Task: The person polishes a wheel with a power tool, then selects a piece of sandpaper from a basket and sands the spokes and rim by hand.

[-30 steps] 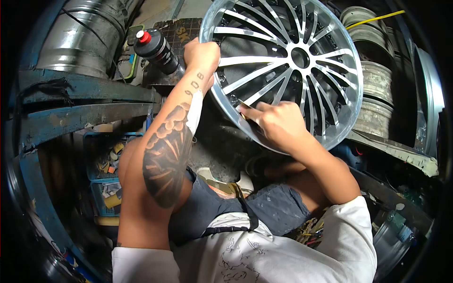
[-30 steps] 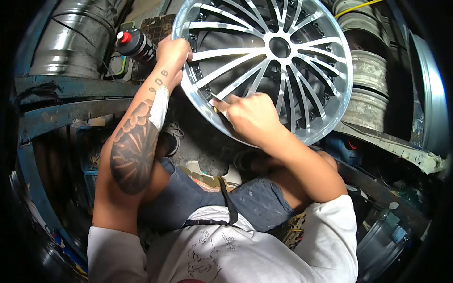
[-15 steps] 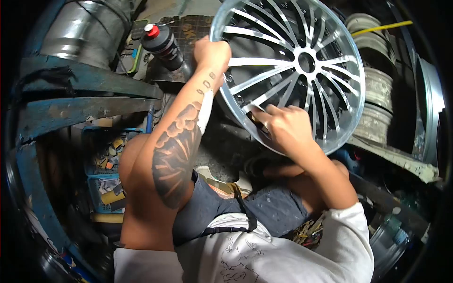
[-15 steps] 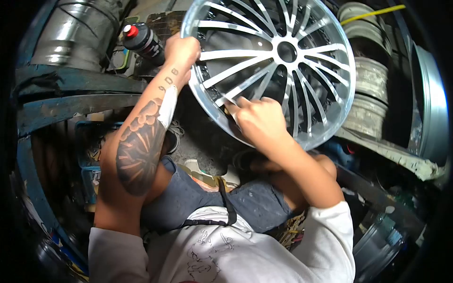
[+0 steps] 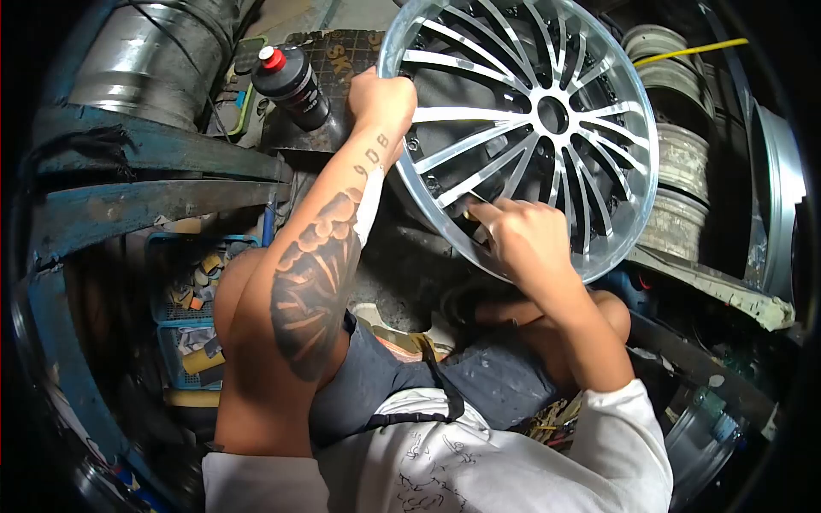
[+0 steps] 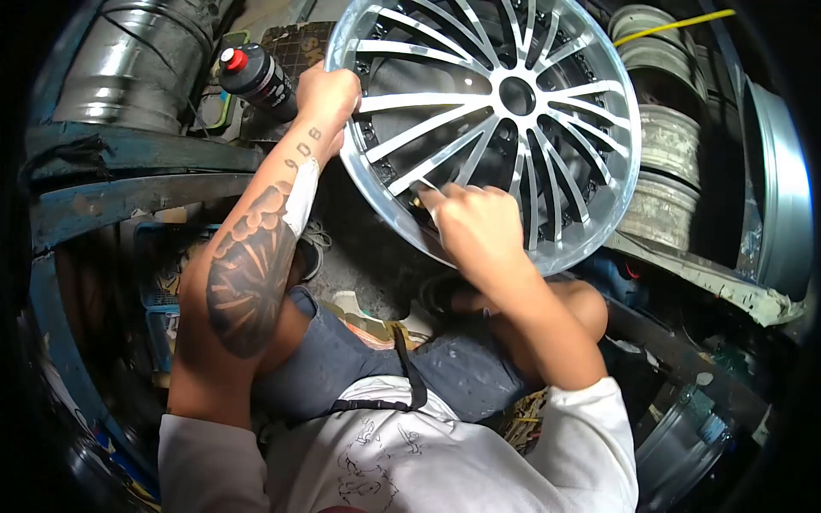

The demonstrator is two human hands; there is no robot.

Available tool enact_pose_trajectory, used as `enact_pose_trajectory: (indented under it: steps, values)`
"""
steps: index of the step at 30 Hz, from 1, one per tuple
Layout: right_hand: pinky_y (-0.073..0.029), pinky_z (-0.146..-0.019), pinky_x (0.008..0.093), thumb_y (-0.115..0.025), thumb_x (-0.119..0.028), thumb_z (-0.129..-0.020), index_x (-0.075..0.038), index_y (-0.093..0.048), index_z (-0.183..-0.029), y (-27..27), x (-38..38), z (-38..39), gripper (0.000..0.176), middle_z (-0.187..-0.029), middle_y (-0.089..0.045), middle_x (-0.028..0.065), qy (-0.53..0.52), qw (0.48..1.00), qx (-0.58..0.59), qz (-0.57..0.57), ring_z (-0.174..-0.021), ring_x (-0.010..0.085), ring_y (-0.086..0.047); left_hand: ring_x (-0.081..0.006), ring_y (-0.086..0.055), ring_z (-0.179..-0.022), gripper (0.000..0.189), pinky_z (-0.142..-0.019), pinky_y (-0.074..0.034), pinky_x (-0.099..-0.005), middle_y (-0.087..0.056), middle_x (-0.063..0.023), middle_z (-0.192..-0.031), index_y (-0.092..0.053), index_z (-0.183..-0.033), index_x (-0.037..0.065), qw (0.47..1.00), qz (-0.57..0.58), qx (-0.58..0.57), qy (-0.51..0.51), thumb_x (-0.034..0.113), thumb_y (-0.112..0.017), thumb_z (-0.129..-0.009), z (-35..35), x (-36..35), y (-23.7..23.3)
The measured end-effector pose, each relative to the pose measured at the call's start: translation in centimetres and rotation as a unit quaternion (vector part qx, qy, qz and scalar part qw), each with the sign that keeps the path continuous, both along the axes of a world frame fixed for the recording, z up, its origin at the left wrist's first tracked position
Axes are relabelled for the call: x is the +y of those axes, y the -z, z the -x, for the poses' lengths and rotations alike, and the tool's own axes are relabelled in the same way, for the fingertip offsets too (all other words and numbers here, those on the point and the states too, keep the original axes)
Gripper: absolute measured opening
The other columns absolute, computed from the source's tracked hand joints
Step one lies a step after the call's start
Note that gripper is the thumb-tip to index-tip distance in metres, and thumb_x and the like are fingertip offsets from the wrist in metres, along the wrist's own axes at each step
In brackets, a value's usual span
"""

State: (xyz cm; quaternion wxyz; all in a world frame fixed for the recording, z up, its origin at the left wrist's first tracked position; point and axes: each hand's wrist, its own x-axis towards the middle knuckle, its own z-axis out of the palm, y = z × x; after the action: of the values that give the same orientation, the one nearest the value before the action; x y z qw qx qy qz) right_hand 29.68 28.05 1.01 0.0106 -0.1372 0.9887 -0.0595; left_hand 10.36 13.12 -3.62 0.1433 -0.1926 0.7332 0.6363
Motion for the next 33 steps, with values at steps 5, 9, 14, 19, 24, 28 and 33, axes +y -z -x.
enact_pose_trajectory:
  steps: [5,9,14,19,24,28,33]
  values:
    - [-0.052,-0.056,0.0393,-0.070,-0.009,-0.083,-0.017,-0.077,-0.118,-1.5,-1.2,-0.1,0.036,-0.075,-0.067,0.0068,0.052,0.998,0.014,0.024,-0.063,0.0259,-0.067,-0.0249,-0.071,-0.082,0.029,-0.076,-0.053,-0.0367,-0.073,-0.0172,-0.089,-0.075,-0.099,-0.001,1.000,-0.007,-0.003,0.008,-0.002,-0.053,-0.080,-0.5,0.3,0.7]
    - [-0.052,-0.056,0.0412,-0.068,-0.011,-0.088,-0.020,-0.075,-0.121,1.3,-0.2,-0.2,0.036,-0.079,-0.069,0.0065,0.046,0.999,-0.003,-0.001,-0.063,0.0286,-0.068,-0.0246,-0.071,-0.083,0.030,-0.075,-0.053,-0.0368,-0.073,-0.0169,-0.089,-0.075,-0.099,0.000,1.000,0.003,0.009,0.005,-0.002,-0.052,-0.080,-0.1,0.2,1.2]
    - [-0.053,-0.057,0.0432,-0.066,-0.011,-0.090,-0.020,-0.074,-0.121,0.9,-0.4,0.9,0.033,-0.079,-0.070,0.0077,0.057,0.998,-0.020,0.020,-0.064,0.0321,-0.068,-0.0253,-0.072,-0.083,0.032,-0.076,-0.054,-0.0375,-0.073,-0.0171,-0.089,-0.076,-0.101,0.001,1.000,-0.003,0.003,-0.003,-0.001,-0.052,-0.080,0.3,0.1,0.8]
    - [-0.053,-0.058,0.0454,-0.066,-0.010,-0.091,-0.019,-0.075,-0.117,0.8,-0.4,0.4,0.029,-0.084,-0.073,0.0085,0.096,0.994,-0.047,0.037,-0.068,0.0345,-0.070,-0.0284,-0.073,-0.088,0.030,-0.081,-0.054,-0.0376,-0.073,-0.0194,-0.091,-0.075,-0.097,-0.001,1.000,0.008,0.013,0.008,-0.002,-0.052,-0.079,0.1,0.1,1.2]
    - [-0.053,-0.060,0.0456,-0.070,-0.010,-0.090,-0.018,-0.075,-0.117,-0.3,0.0,1.0,0.029,-0.086,-0.074,0.0114,0.088,0.992,-0.052,0.068,-0.069,0.0352,-0.070,-0.0245,-0.070,-0.083,0.032,-0.076,-0.053,-0.0362,-0.073,-0.0167,-0.089,-0.076,-0.099,0.000,0.999,-0.033,-0.005,-0.006,-0.001,-0.053,-0.078,-0.1,0.3,0.9]
    - [-0.054,-0.058,0.0452,-0.068,-0.012,-0.090,-0.018,-0.076,-0.115,0.4,-0.1,1.1,0.028,-0.083,-0.074,0.0123,0.078,0.995,-0.025,0.063,-0.067,0.0343,-0.070,-0.0189,-0.059,-0.055,0.013,-0.053,-0.044,-0.0350,-0.062,-0.0114,-0.066,-0.064,-0.080,-0.003,0.999,-0.036,0.037,-0.014,-0.003,-0.053,-0.074,0.2,0.4,1.9]
    - [-0.052,-0.056,0.0462,-0.069,-0.012,-0.094,-0.017,-0.075,-0.114,-2.0,-0.4,1.0,0.022,-0.077,-0.071,0.0140,0.096,0.991,-0.096,-0.013,-0.063,0.0351,-0.069,-0.0246,-0.071,-0.085,0.032,-0.078,-0.053,-0.0365,-0.073,-0.0190,-0.093,-0.076,-0.104,0.000,1.000,0.015,0.006,0.006,0.000,-0.053,-0.081,-0.3,0.0,1.0]
